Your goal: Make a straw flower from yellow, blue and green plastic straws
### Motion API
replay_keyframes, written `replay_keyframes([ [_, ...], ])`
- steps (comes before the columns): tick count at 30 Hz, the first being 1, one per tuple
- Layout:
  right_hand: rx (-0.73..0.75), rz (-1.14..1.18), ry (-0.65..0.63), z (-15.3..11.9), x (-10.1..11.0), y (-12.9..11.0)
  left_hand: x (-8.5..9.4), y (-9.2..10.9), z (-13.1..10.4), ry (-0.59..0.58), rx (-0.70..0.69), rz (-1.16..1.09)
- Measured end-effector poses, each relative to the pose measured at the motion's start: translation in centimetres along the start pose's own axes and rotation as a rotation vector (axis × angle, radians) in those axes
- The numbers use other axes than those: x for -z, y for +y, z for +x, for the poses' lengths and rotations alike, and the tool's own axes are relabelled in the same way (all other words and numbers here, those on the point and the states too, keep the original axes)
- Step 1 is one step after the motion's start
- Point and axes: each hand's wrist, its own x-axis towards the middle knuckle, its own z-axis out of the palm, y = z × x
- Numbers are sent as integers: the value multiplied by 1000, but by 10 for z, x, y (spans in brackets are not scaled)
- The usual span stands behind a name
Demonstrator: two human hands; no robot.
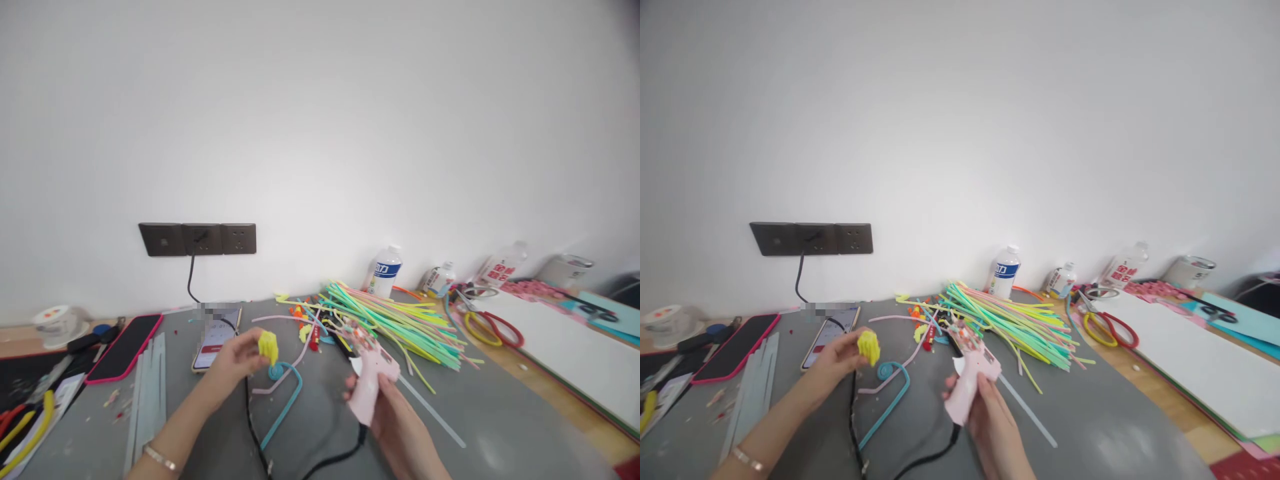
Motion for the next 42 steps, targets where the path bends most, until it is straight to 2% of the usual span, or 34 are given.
replay_keyframes([
  [3,-72,-16,62,-21,18,3,7,-3,5,182,-45,62],
  [7,-80,-96,105,-33,25,4,3,-7,7,169,-105,184],
  [9,-91,-157,78,-31,23,-1,1,-8,7,159,-146,246],
  [13,-134,-274,-13,-13,16,-13,2,-9,8,211,-234,358],
  [16,-131,-236,-77,-2,6,-19,4,-10,9,276,-266,384],
  [18,-115,-201,-88,-2,-4,-23,3,-6,7,288,-232,346],
  [20,-104,-191,-82,-8,-16,-29,1,2,2,221,-144,267],
  [22,-87,-191,-93,-16,-26,-36,-5,13,-6,61,-27,154],
  [23,-73,-193,-109,-19,-30,-40,-8,20,-11,-52,18,102],
  [25,-40,-210,-159,-21,-34,-48,-14,31,-20,-384,68,94],
  [26,-25,-230,-186,-19,-34,-51,-17,35,-24,-487,83,124],
  [28,4,-284,-222,-10,-36,-54,-21,37,-29,-608,114,183],
  [32,-22,-348,-202,15,-48,-48,-17,31,-33,-692,232,183],
  [36,-40,-304,-166,26,-61,-31,0,37,-38,-773,400,253],
  [38,-50,-302,-168,26,-62,-25,13,45,-43,-720,422,324],
  [42,-41,-396,-284,24,-51,-28,35,57,-53,-535,431,388],
])
